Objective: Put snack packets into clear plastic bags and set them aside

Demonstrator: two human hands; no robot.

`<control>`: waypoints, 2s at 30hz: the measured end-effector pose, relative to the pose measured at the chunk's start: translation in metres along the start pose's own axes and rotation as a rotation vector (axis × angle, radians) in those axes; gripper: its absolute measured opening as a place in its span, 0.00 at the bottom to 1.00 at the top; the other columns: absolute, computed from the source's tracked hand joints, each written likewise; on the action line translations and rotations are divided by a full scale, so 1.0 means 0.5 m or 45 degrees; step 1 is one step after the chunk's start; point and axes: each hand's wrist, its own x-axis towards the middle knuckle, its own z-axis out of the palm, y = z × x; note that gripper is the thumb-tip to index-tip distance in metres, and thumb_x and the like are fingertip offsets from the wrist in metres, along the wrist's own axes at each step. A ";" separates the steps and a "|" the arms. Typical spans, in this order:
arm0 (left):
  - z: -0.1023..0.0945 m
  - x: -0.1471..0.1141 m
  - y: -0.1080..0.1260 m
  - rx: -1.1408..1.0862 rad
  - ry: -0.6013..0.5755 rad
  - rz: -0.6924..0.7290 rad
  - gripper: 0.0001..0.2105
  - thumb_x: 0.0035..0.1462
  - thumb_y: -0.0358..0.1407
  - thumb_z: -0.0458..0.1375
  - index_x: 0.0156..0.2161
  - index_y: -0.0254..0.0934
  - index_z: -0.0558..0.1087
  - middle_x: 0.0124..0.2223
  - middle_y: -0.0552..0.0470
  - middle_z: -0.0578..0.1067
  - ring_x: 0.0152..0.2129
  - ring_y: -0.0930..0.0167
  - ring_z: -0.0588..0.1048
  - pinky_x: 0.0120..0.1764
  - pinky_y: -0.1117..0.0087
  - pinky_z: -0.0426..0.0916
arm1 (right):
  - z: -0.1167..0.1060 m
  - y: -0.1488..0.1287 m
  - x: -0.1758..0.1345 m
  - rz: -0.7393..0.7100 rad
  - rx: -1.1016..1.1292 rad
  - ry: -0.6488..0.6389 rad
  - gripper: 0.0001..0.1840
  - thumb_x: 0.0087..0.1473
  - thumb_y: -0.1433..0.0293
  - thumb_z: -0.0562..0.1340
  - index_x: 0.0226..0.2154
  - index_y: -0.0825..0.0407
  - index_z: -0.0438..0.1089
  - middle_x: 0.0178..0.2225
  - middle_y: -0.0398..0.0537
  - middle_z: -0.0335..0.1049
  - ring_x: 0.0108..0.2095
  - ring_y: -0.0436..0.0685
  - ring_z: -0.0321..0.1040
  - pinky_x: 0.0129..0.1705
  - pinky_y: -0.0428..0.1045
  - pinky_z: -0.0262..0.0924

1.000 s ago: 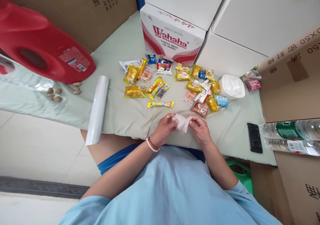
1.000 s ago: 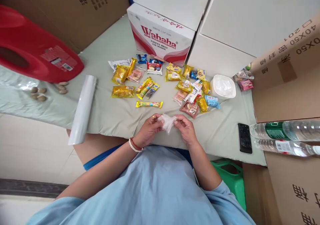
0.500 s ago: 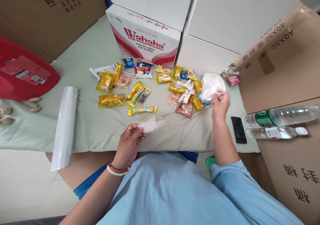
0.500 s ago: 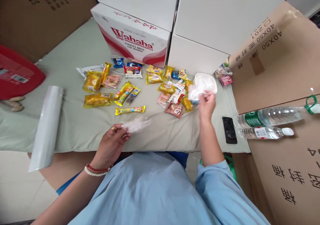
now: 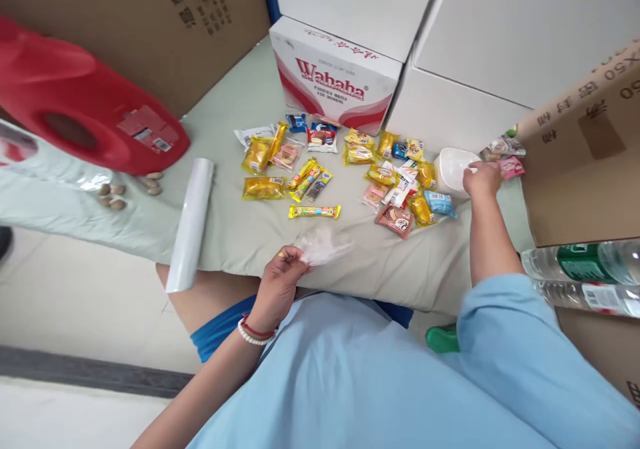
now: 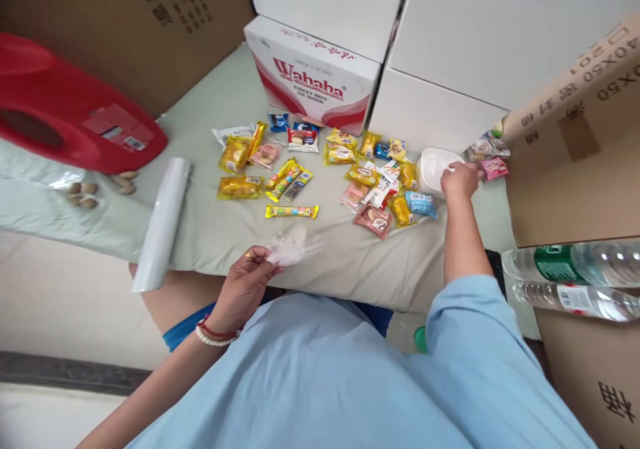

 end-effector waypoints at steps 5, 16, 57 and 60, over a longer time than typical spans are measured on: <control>0.019 0.024 -0.027 0.154 -0.175 0.089 0.12 0.44 0.36 0.73 0.32 0.39 0.75 0.33 0.55 0.73 0.34 0.71 0.72 0.41 0.70 0.69 | 0.044 -0.107 -0.214 -0.005 0.208 -0.154 0.16 0.60 0.54 0.64 0.37 0.49 0.77 0.40 0.52 0.76 0.44 0.62 0.72 0.50 0.60 0.68; 0.069 0.062 -0.016 0.174 -0.305 0.014 0.11 0.50 0.40 0.68 0.37 0.40 0.75 0.56 0.47 0.74 0.51 0.61 0.77 0.45 0.64 0.73 | 0.165 -0.200 -0.494 0.629 0.979 -0.775 0.22 0.47 0.49 0.74 0.32 0.49 0.75 0.26 0.40 0.69 0.26 0.50 0.60 0.29 0.47 0.57; 0.115 0.098 -0.022 0.505 -0.437 0.297 0.14 0.54 0.49 0.70 0.32 0.40 0.80 0.46 0.47 0.77 0.46 0.63 0.74 0.53 0.62 0.67 | 0.074 -0.189 -0.475 0.658 1.101 -0.817 0.23 0.48 0.48 0.75 0.32 0.48 0.73 0.22 0.37 0.63 0.19 0.48 0.53 0.20 0.45 0.49; 0.112 0.099 -0.006 0.356 -0.347 0.348 0.14 0.57 0.49 0.69 0.32 0.41 0.78 0.44 0.49 0.78 0.46 0.64 0.74 0.54 0.63 0.67 | 0.054 -0.162 -0.466 0.648 1.017 -0.682 0.21 0.50 0.50 0.75 0.35 0.47 0.76 0.23 0.38 0.63 0.21 0.48 0.53 0.21 0.45 0.49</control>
